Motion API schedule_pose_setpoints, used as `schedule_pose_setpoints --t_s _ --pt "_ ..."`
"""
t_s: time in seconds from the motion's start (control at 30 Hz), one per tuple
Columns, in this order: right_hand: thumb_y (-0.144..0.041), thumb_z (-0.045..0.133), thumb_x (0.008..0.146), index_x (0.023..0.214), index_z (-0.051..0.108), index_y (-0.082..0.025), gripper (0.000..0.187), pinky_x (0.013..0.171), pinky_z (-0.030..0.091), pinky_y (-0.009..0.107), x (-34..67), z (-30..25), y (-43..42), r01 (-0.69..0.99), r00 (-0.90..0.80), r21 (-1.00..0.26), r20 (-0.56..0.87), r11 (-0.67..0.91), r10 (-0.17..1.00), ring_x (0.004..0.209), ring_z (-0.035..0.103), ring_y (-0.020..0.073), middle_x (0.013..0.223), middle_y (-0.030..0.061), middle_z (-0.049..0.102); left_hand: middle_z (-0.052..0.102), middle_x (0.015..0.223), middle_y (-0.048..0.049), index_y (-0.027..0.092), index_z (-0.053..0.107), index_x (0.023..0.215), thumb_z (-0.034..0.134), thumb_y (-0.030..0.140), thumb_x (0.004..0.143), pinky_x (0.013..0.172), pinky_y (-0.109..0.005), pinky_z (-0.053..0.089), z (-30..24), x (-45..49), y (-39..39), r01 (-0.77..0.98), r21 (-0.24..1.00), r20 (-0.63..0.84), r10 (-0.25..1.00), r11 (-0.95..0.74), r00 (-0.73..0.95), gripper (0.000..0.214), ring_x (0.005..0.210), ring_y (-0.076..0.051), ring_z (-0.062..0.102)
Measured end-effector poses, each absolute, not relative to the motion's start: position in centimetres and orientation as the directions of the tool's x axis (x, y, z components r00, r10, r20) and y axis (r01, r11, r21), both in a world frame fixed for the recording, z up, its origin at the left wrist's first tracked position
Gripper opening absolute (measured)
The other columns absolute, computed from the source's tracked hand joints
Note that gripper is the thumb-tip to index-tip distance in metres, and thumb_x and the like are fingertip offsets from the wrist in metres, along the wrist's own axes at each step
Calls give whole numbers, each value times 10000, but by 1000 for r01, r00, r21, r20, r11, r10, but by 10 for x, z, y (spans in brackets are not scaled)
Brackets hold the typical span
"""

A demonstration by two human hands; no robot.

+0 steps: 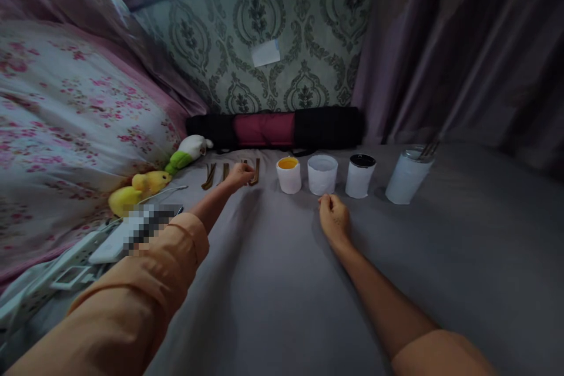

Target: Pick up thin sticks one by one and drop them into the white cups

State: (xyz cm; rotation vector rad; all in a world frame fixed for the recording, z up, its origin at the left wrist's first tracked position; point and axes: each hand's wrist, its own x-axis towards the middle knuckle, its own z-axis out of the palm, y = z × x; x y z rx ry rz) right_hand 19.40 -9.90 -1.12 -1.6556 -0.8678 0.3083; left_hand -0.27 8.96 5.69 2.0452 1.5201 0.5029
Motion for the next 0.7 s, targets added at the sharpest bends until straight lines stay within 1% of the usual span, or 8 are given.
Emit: schedule_pose_setpoints --t_s 0.17,0.3,0.47,0.7 --pt "-428 377 771 679 573 -168 337 483 331 240 195 -15 -98 369 688 -929 247 -35 683 504 481 135 569 28 554 621 661 -80 79 664 740 548 89 610 622 -226 407 61 -1 95 824 474 57 945 -310 323 174 723 -175 572" --pt "-421 375 779 673 570 -172 334 493 333 239 196 -16 -97 387 680 -922 267 -25 683 508 481 133 571 26 557 641 727 -100 97 671 730 540 78 607 663 -230 414 58 1 99 851 384 68 930 -359 362 182 778 -192 586" --pt "-405 374 786 670 566 -169 326 496 327 237 196 -15 -97 396 676 -918 266 -35 687 510 480 133 571 24 557 655 776 -121 104 674 741 535 75 617 716 -239 421 52 1 106 869 306 48 919 -387 392 189 828 -211 599" --pt "-410 374 789 699 581 -158 338 511 334 232 196 -16 -98 397 668 -917 263 -34 696 533 489 131 599 30 571 663 817 -113 132 678 787 531 103 636 763 -239 428 47 4 111 888 240 37 918 -392 395 213 869 -213 600"
